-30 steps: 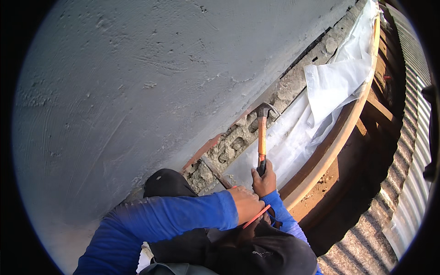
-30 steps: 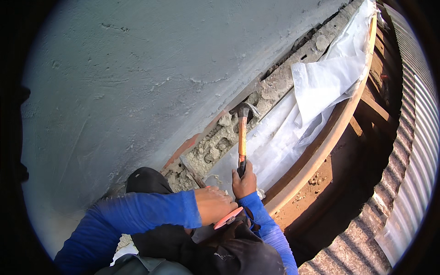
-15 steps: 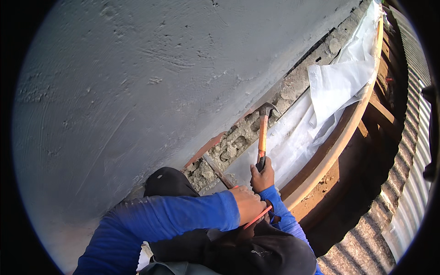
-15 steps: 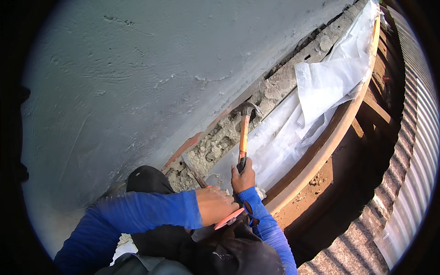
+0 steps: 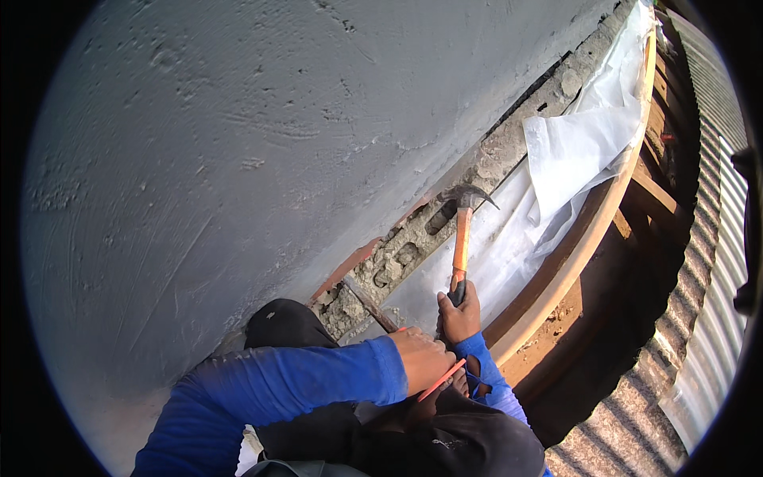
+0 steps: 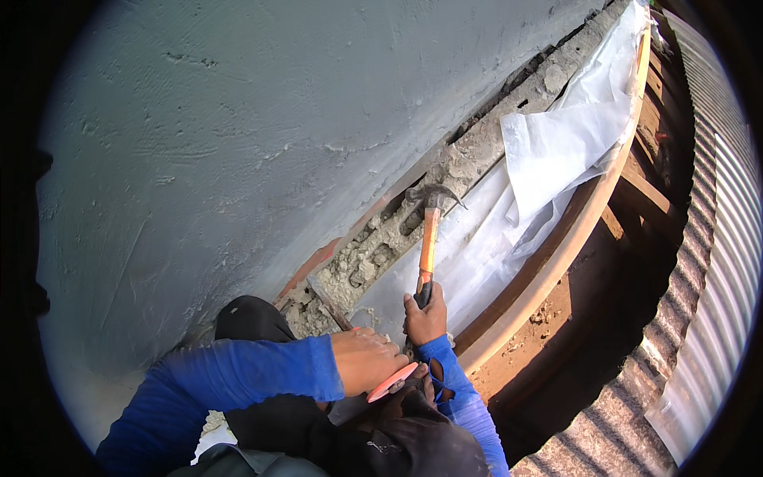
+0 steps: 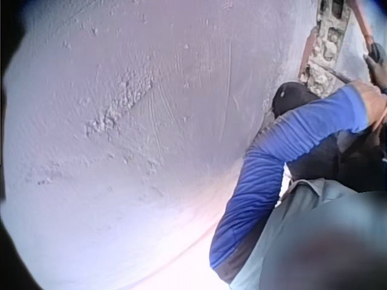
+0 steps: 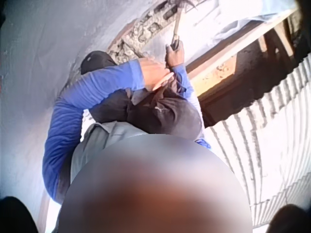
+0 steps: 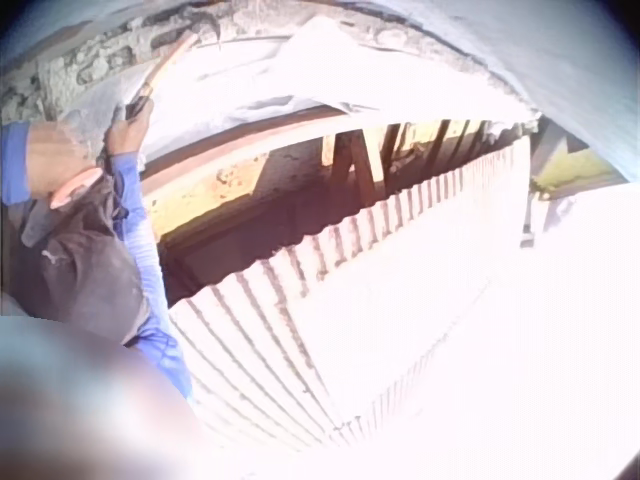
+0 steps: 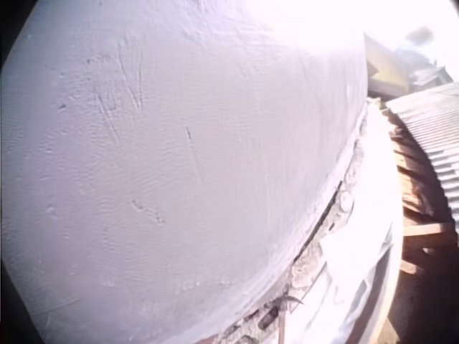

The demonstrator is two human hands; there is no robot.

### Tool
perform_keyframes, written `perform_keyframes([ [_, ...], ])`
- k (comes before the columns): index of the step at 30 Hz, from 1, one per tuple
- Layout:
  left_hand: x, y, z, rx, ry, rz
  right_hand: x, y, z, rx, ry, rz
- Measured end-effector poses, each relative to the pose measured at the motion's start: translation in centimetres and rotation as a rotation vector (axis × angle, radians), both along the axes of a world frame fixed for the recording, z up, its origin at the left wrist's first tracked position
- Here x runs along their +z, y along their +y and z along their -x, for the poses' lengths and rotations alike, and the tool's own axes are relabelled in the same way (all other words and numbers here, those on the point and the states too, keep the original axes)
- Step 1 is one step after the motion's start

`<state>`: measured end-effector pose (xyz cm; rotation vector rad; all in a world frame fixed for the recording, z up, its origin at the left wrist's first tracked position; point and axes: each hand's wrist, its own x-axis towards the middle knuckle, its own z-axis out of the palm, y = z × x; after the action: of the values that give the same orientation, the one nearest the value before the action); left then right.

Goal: The person uses a hammer and chisel to break and remove sections of a concrete wall. They repeatedly strike the chisel with the hammer, pry out loosened pieces, and clear debris from the work area.

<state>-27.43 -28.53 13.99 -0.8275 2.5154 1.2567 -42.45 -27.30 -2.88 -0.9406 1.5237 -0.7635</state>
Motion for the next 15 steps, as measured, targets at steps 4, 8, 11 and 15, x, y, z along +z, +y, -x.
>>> perform_keyframes([
  [4,-0.1,-0.1,0.0,0.007,0.003,0.000,3.8,-0.7,2.3,-0.289,-0.410,-0.015],
  [8,-0.1,-0.1,0.0,0.003,0.020,-0.001,4.4,-1.0,2.7,-0.609,-0.561,-0.069],
  [11,-0.1,-0.1,0.0,0.007,0.044,-0.003,3.3,-0.9,2.2,-0.634,-0.608,-0.148],
  [15,-0.2,0.1,0.1,0.006,0.041,0.000,2.6,-0.7,1.4,-0.238,-0.592,-0.272],
])
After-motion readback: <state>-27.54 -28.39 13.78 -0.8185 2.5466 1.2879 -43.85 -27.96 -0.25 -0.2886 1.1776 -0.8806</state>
